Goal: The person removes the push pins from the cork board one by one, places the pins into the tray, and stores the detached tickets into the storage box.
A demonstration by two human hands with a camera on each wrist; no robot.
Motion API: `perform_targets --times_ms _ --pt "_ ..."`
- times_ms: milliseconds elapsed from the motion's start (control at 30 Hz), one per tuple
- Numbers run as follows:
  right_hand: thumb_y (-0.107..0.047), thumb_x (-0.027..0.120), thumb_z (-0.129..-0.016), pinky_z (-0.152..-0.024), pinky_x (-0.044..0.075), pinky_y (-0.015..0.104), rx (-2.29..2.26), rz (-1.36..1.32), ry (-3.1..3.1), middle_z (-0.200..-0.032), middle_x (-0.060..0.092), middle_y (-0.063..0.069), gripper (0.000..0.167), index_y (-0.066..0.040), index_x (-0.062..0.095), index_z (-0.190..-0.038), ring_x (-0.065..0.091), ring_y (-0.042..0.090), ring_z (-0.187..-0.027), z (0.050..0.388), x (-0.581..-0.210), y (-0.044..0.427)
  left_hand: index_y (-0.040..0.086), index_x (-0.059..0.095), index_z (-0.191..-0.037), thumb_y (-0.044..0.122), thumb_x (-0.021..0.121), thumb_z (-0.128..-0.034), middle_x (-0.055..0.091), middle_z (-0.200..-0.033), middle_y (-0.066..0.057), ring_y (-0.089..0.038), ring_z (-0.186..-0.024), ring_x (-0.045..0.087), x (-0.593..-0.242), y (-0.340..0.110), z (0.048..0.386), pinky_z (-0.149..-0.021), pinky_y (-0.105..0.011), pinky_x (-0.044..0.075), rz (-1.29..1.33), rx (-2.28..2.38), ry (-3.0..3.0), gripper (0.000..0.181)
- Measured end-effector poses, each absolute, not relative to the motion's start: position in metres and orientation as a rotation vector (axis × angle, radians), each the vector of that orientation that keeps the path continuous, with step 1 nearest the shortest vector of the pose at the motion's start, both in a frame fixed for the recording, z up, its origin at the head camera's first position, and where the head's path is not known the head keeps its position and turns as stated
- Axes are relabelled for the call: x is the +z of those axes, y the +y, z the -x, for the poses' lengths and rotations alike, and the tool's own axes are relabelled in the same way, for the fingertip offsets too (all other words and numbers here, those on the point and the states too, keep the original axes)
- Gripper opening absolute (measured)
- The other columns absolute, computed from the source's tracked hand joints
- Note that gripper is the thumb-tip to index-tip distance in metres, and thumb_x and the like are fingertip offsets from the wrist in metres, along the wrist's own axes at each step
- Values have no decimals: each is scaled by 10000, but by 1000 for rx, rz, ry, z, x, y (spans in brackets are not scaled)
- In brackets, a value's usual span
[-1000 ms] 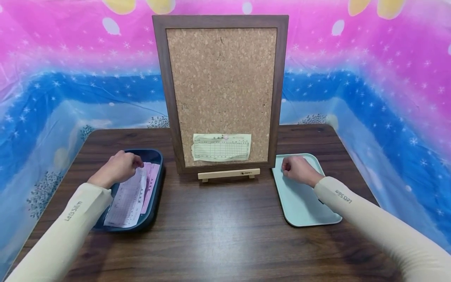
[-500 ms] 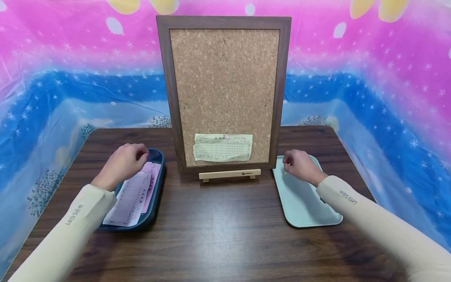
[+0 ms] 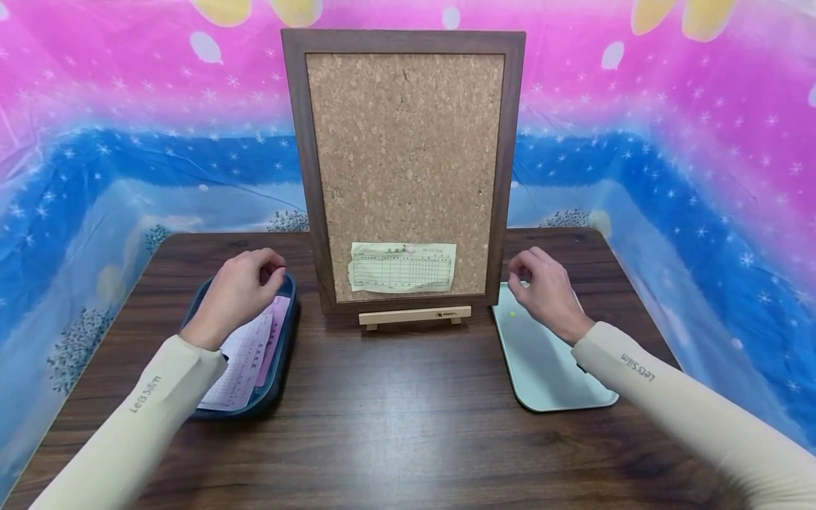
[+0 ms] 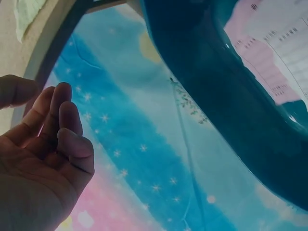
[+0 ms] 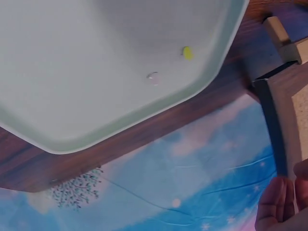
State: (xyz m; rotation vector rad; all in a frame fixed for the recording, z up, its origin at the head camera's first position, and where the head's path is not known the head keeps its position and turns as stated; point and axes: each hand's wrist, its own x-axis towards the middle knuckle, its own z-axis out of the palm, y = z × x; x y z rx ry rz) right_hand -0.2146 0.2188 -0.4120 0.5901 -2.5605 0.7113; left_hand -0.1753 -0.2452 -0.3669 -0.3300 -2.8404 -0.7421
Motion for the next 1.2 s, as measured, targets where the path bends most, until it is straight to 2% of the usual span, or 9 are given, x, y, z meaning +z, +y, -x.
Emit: perform_targets --times_ms 367,700,967,1200 --pt "23 650 -805 -661 481 337 764 -731 -2400 -891 544 58 119 -66 615 -876 561 184 -769 213 -402 199 43 636 -1028 134 575 -929 598 -849 -84 -207 -700 519 -366 -225 177 -632 -390 458 388 -768 -2753 148" --pt "10 617 -830 -622 424 296 780 -810 -2391 -873 511 10 84 -64 620 -871 492 139 -724 214 -395 182 22 646 -1030 155 571 -929 604 -844 -80 -212 -731 533 -366 -201 182 -649 -398 450 366 -795 -2696 183" --pt "25 615 -818 -623 432 294 791 -869 -2350 -873 516 17 87 -51 623 -860 518 186 -720 218 -390 169 11 653 -1052 175 581 -926 632 -834 -81 -214 -718 565 -367 -184 185 -661 -405 463 330 -785 -2716 219" --pt "13 628 -816 -628 456 289 789 -882 -2359 -869 517 6 90 -63 629 -864 519 140 -730 218 -389 156 32 665 -1048 183 586 -921 648 -826 -63 -193 -677 561 -370 -177 187 -621 -381 448 304 -784 -2706 213"
